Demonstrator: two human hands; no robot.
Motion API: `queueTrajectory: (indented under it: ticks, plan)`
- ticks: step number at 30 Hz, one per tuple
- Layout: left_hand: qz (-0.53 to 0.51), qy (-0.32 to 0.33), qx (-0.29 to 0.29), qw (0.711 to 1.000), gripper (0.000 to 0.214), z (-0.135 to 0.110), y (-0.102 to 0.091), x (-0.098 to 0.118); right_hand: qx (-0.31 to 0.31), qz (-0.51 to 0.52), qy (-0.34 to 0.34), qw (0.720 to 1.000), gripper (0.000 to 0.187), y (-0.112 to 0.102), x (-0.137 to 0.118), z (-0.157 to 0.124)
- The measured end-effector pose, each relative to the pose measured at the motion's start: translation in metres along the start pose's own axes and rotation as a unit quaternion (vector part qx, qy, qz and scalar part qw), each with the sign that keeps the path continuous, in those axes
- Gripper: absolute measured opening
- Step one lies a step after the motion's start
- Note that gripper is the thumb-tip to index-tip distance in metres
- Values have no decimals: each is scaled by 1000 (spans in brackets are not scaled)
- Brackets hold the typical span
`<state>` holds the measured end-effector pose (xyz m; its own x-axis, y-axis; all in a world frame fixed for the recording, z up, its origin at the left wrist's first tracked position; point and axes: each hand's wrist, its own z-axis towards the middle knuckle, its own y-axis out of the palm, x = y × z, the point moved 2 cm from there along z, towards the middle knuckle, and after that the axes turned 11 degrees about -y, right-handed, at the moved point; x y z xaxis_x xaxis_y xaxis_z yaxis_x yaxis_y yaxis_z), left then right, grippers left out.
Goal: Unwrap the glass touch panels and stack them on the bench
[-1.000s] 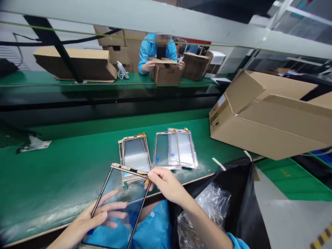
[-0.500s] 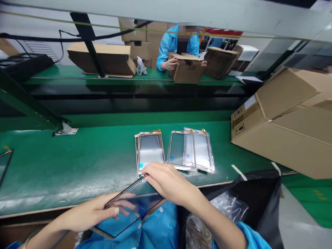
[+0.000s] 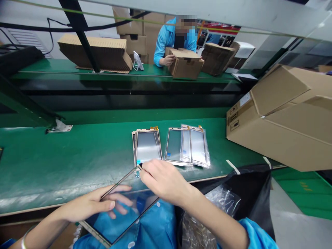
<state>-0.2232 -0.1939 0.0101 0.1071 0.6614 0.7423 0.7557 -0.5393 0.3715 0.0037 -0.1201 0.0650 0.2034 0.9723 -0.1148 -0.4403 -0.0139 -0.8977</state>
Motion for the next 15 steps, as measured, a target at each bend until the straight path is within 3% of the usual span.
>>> queueTrajectory:
  ticks: [3,4,6,8,9,11,13,15]
  plan:
    - [-75,9,-1,997,52,-1,-14,-1,106,153,81,979,19,-11,-10,-25]
    - [-92,8,4,996,53,-2,-20,-1,146,242,133,950,16,-17,-10,-35]
    - [-111,5,18,994,54,-4,-28,-2,230,386,232,863,15,-31,-6,-57]
    - [-106,4,30,994,55,-6,-32,-2,322,405,304,800,16,-43,3,-70]
    - [-96,3,35,995,56,-5,-32,-1,360,363,328,794,16,-46,9,-72]
    - [-64,1,34,997,54,-3,-28,0,362,243,342,833,11,-42,17,-64]
    - [-23,1,24,999,52,1,-19,2,253,143,301,908,4,-28,20,-43]
    - [18,4,27,999,49,4,-11,4,110,95,218,965,13,-11,19,-19]
